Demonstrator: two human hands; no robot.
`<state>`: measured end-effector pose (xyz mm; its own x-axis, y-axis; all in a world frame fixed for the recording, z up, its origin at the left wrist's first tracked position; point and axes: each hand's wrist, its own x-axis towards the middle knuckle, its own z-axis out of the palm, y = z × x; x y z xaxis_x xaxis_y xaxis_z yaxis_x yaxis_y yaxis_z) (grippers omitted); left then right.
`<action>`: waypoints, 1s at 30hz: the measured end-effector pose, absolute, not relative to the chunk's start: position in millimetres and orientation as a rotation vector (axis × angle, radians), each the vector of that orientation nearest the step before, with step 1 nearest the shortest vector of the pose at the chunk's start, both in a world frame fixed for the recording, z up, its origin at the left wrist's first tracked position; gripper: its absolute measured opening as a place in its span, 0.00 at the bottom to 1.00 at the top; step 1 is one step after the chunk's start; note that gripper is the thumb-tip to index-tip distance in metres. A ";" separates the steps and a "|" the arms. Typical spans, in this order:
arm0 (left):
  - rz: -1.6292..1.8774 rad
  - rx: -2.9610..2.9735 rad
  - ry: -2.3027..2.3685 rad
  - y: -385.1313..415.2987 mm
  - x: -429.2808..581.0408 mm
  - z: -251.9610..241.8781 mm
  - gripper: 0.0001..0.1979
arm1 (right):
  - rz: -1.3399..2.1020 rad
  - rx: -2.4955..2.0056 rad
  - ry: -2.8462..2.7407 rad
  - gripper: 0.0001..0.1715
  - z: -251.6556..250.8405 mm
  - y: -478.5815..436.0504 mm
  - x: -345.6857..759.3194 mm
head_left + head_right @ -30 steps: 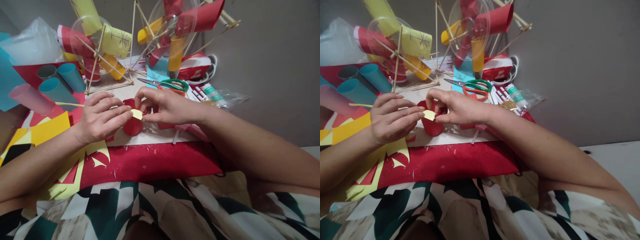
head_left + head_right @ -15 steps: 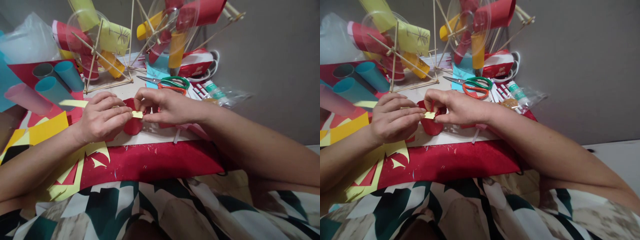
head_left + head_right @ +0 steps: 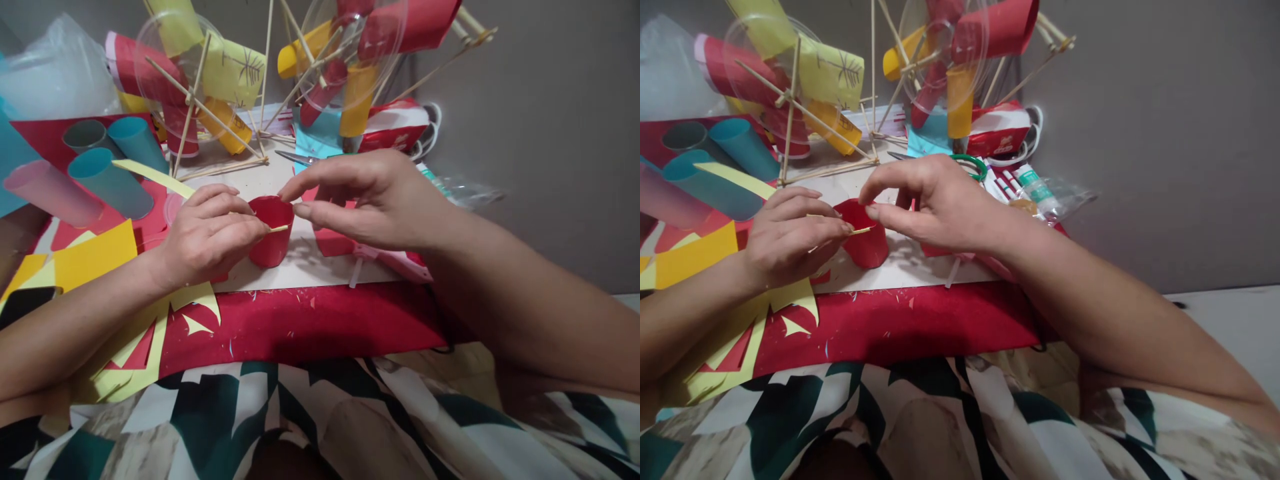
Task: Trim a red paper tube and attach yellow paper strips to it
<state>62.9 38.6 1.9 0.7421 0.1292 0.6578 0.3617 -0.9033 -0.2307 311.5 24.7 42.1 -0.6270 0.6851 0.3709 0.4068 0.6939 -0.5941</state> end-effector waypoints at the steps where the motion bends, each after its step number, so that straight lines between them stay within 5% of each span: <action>1: -0.925 -2.612 -0.439 37.7 63.2 2.3 0.03 | 0.600 -0.839 -2.280 0.06 41.8 20.8 309.7; 11: -0.980 -2.841 -0.587 33.7 61.7 4.8 0.04 | 0.255 -0.647 -2.440 0.06 9.9 24.6 300.9; 30: -1.006 -3.028 -0.815 33.3 63.6 13.0 0.03 | 0.311 -0.657 -2.341 0.06 4.0 23.2 298.6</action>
